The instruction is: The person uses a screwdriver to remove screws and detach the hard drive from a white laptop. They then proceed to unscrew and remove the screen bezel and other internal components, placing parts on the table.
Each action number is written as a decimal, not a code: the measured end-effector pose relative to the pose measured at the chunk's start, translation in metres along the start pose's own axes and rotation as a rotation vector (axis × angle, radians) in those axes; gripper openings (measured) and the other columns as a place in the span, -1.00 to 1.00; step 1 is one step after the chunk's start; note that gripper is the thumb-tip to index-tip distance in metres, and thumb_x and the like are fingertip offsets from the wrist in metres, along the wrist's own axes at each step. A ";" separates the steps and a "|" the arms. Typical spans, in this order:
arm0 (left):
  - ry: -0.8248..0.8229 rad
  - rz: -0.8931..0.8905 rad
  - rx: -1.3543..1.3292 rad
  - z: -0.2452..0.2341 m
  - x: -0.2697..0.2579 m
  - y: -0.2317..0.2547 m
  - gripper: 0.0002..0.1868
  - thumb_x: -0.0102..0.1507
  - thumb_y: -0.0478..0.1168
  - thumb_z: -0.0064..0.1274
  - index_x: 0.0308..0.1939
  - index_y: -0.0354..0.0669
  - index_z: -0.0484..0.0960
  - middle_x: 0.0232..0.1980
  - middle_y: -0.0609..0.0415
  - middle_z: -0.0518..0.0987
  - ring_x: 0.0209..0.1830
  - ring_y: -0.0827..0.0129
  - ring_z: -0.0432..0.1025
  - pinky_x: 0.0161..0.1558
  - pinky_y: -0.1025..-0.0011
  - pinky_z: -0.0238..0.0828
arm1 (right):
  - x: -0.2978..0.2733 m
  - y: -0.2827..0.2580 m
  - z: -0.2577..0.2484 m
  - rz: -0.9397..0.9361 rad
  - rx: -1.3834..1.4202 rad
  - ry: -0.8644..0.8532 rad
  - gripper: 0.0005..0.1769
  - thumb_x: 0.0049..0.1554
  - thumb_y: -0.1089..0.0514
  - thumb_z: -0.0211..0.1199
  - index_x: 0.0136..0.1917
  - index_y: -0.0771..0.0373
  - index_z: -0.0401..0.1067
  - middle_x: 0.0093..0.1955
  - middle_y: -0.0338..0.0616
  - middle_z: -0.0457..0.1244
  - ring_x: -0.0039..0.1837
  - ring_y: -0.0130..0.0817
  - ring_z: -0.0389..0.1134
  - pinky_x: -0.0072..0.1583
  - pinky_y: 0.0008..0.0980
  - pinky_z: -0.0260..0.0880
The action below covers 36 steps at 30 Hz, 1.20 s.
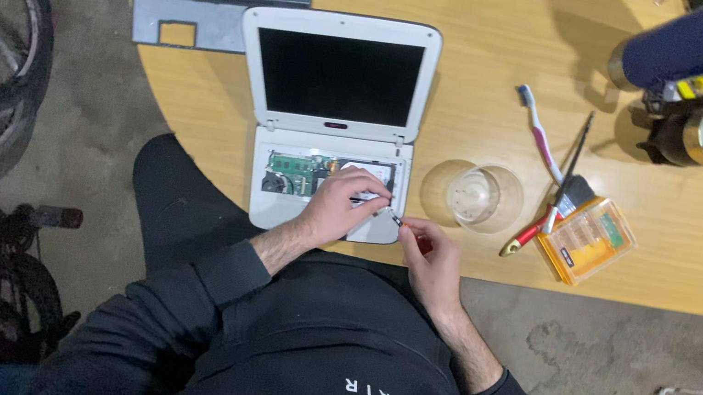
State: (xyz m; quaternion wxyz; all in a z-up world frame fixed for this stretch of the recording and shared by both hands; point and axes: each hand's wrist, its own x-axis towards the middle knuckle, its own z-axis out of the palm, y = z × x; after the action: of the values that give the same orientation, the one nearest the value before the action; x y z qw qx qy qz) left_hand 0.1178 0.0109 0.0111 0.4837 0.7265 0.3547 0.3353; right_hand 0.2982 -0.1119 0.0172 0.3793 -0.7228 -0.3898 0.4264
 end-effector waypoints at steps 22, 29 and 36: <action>-0.126 0.158 0.184 0.045 0.057 0.011 -0.93 0.35 -0.15 0.17 -0.13 0.05 0.71 -0.28 0.20 0.53 -0.17 0.34 0.43 -0.03 0.31 0.36 | -0.016 0.004 -0.028 -0.013 -0.070 -0.046 -0.79 0.20 0.18 0.33 0.12 0.09 0.61 -0.14 -0.11 0.47 -0.04 -0.33 0.49 0.08 -0.25 0.48; -0.179 0.103 0.500 -0.010 0.003 0.016 -0.88 0.28 -0.19 0.24 -0.12 -0.01 0.66 0.00 0.10 0.59 0.15 0.22 0.44 0.20 0.14 0.37 | -0.003 -0.038 -0.038 -0.351 -0.209 0.079 -0.79 0.09 0.30 0.40 0.02 0.14 0.63 -0.01 -0.07 0.42 0.09 -0.01 0.49 0.10 -0.17 0.49; -0.199 0.375 0.679 -0.007 -0.018 -0.002 -0.68 0.37 -0.03 0.08 0.13 -0.08 0.55 0.33 0.09 0.47 0.41 0.27 0.28 0.37 0.18 0.18 | 0.014 -0.049 -0.015 -0.495 -0.235 0.200 -0.70 0.11 0.39 0.42 0.11 0.18 0.60 -0.22 -0.14 0.39 -0.22 -0.28 0.46 -0.08 -0.35 0.55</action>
State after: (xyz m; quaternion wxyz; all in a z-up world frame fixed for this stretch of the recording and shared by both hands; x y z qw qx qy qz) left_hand 0.1025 -0.0001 0.0092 0.1784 0.9262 0.2581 0.2092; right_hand 0.3046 -0.0827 0.0611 0.4221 -0.6831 -0.5615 0.1996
